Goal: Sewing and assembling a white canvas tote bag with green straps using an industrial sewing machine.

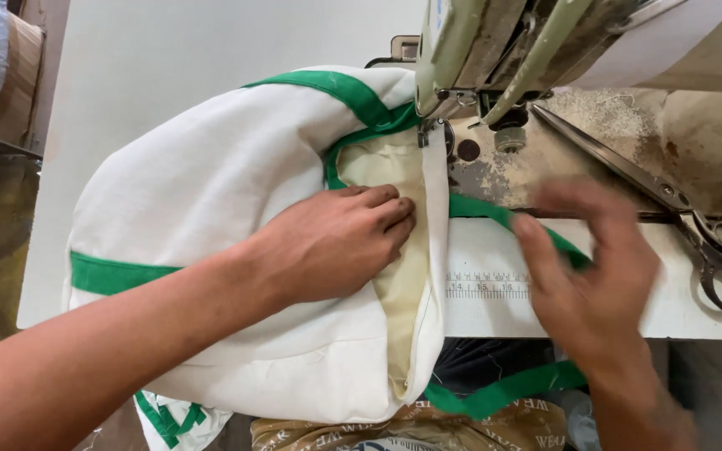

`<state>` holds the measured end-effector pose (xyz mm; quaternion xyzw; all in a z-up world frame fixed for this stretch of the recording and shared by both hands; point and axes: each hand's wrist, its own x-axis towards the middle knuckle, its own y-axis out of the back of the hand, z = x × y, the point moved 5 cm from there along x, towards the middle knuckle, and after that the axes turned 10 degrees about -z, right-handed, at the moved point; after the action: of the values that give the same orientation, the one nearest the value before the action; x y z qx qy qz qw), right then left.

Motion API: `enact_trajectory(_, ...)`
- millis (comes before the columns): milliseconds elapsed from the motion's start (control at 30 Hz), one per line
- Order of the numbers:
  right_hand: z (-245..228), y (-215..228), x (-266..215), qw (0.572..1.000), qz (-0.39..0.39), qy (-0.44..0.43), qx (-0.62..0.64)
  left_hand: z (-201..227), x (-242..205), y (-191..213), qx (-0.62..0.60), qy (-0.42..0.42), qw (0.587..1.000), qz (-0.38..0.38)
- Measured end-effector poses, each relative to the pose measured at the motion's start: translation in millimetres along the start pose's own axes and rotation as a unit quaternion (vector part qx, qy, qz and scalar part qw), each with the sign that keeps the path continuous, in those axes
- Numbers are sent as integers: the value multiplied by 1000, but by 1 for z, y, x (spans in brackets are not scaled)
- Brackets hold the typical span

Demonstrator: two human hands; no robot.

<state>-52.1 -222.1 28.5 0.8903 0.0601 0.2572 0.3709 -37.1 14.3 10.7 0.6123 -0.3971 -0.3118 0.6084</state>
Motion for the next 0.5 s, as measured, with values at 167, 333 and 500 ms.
enact_trajectory(167, -30, -54, -81, 961, -121, -152, -195, -4, 5, -2, -41, 28, 997, -65)
enact_trajectory(333, -54, -64, -92, 967, -120, -115, -194, 15, -12, 0, -111, 74, 986, -98)
enact_trajectory(500, 2, -40, -114, 899, -181, -346, 199, 33, -37, 4, -111, 220, 950, -191)
